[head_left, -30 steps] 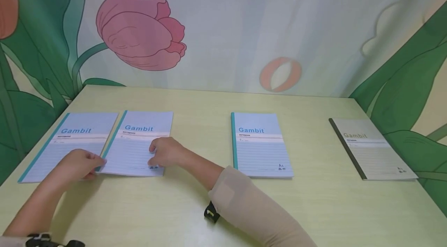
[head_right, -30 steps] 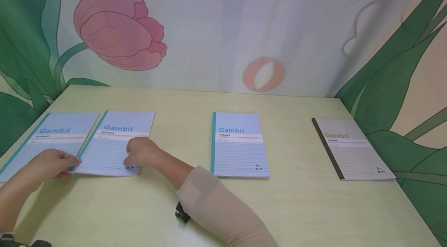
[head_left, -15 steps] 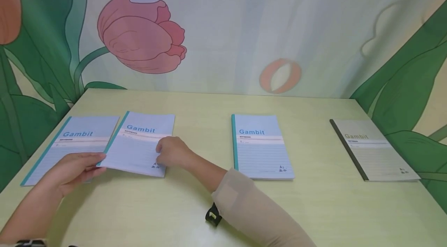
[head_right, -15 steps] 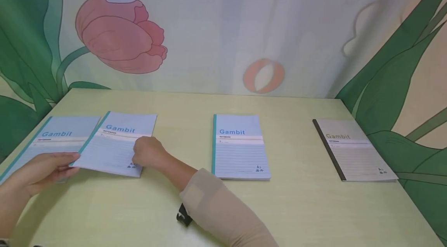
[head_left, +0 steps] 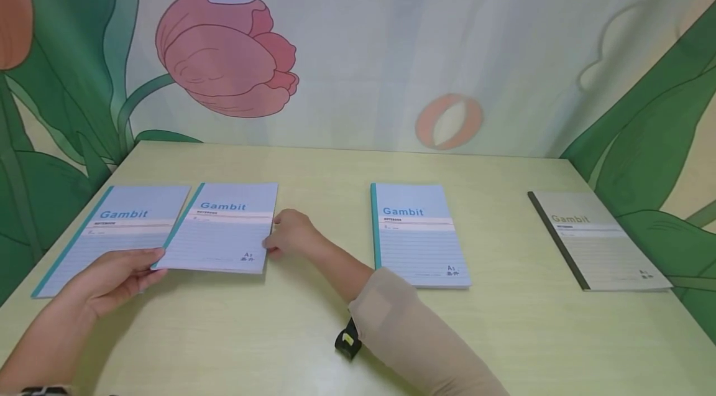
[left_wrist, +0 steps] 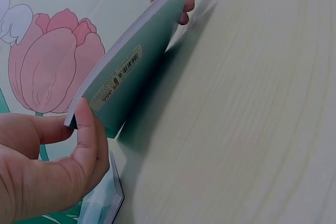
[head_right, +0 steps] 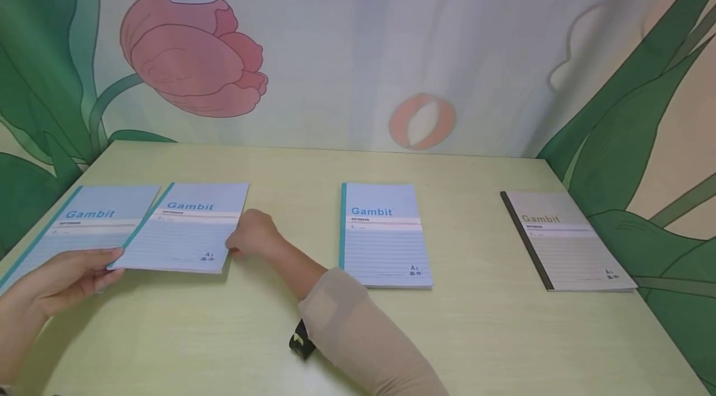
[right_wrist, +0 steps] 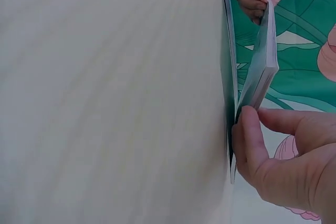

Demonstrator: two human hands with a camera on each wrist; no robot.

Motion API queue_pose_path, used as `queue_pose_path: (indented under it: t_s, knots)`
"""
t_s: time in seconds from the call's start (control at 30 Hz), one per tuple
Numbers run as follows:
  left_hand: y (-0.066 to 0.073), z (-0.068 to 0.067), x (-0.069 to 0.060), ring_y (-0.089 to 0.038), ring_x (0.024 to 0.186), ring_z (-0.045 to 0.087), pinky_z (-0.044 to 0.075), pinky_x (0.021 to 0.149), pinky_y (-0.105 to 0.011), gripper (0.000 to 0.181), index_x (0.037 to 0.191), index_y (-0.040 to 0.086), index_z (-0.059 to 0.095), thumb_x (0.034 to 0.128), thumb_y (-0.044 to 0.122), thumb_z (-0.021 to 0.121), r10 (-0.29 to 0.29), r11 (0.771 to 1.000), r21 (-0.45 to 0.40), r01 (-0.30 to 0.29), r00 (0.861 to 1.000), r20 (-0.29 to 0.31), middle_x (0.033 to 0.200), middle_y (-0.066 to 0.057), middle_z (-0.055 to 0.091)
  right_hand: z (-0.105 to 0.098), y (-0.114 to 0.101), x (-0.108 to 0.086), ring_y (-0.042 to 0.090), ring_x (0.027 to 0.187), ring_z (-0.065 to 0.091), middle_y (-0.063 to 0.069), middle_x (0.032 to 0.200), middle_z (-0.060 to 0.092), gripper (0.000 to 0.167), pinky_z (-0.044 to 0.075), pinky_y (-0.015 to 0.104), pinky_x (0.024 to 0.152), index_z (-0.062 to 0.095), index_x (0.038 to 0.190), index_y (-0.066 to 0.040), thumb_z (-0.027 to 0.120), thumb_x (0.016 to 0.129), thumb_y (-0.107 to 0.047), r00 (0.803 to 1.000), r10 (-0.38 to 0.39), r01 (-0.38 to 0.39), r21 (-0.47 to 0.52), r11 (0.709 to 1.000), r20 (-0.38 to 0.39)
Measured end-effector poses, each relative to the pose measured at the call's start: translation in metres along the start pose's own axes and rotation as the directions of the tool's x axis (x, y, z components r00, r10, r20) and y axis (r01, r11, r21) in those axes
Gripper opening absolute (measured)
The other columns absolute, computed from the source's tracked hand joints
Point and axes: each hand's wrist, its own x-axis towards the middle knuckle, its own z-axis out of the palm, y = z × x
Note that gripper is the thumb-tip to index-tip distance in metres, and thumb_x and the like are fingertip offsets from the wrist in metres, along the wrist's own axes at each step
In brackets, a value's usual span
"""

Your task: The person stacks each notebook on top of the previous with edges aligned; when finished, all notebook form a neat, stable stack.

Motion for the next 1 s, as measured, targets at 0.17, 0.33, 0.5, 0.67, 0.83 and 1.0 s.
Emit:
queue_pose_path:
  t_s: [0.17,0.33,0.5,0.67,0.83,1.0]
  knots:
    - [-0.001,-0.002,-0.001,-0.014,0.076,0.062,0.052,0.073,-0.022,0.017,0.083,0.006,0.065,0.0928,0.001,0.052,-0.014,0.999,-0.051,0.014,1.0,0.003,0.085,-0.006,0.059,-0.002,0.006,0.003,0.017,0.06,0.062,0.014,0.075,0.064,0.031,0.054,0.024,0.059,0.056,0.109,0.014,0.065,0.081,0.006,0.997,0.032,-0.052,0.3,0.952,0.071]
    - [-0.002,-0.005,-0.002,-0.014,0.074,0.063,0.052,0.071,-0.02,0.017,0.083,0.005,0.066,0.0929,0.003,0.052,-0.008,0.997,-0.079,0.009,1.0,0.018,0.084,-0.006,0.06,-0.005,0.009,0.003,0.017,0.06,0.059,0.016,0.077,0.065,0.012,0.055,0.026,0.062,0.062,0.094,0.012,0.061,0.082,0.01,0.99,0.02,-0.088,0.507,0.857,0.139]
    - [-0.004,-0.004,-0.004,-0.014,0.076,0.062,0.052,0.072,-0.021,0.019,0.085,0.006,0.066,0.0941,0.002,0.05,0.016,0.996,-0.085,-0.012,0.999,0.042,0.086,-0.006,0.062,-0.005,0.008,0.002,0.018,0.062,0.061,0.016,0.079,0.065,0.01,0.055,0.027,0.064,0.061,0.092,0.012,0.06,0.082,0.012,0.99,-0.005,-0.071,0.53,0.845,0.14]
    - [-0.006,0.0,-0.006,-0.012,0.08,0.06,0.052,0.076,-0.024,0.017,0.087,0.007,0.063,0.0944,0.002,0.049,0.023,0.999,-0.03,-0.022,0.999,0.025,0.088,-0.004,0.06,-0.005,0.01,0.001,0.018,0.061,0.059,0.015,0.079,0.064,0.009,0.055,0.028,0.064,0.058,0.09,0.01,0.059,0.082,0.013,0.991,-0.029,-0.042,0.498,0.866,0.134]
    - [-0.005,0.004,-0.009,-0.011,0.081,0.061,0.052,0.076,-0.024,0.012,0.089,0.008,0.061,0.0947,0.006,0.05,0.047,0.997,0.054,-0.048,0.999,0.022,0.088,-0.002,0.06,-0.004,0.01,0.0,0.018,0.059,0.057,0.015,0.078,0.064,0.012,0.053,0.024,0.056,0.056,0.093,0.009,0.059,0.082,0.013,0.993,-0.051,-0.001,0.432,0.902,0.109]
    - [-0.003,0.011,-0.01,-0.012,0.078,0.061,0.052,0.073,-0.024,0.008,0.093,0.005,0.057,0.0952,0.007,0.05,0.066,0.991,0.112,-0.066,0.998,0.007,0.088,-0.002,0.06,-0.008,0.009,-0.006,0.018,0.057,0.057,0.013,0.077,0.063,0.012,0.053,0.024,0.055,0.053,0.092,0.006,0.058,0.082,0.012,0.994,-0.069,0.029,0.393,0.919,0.088]
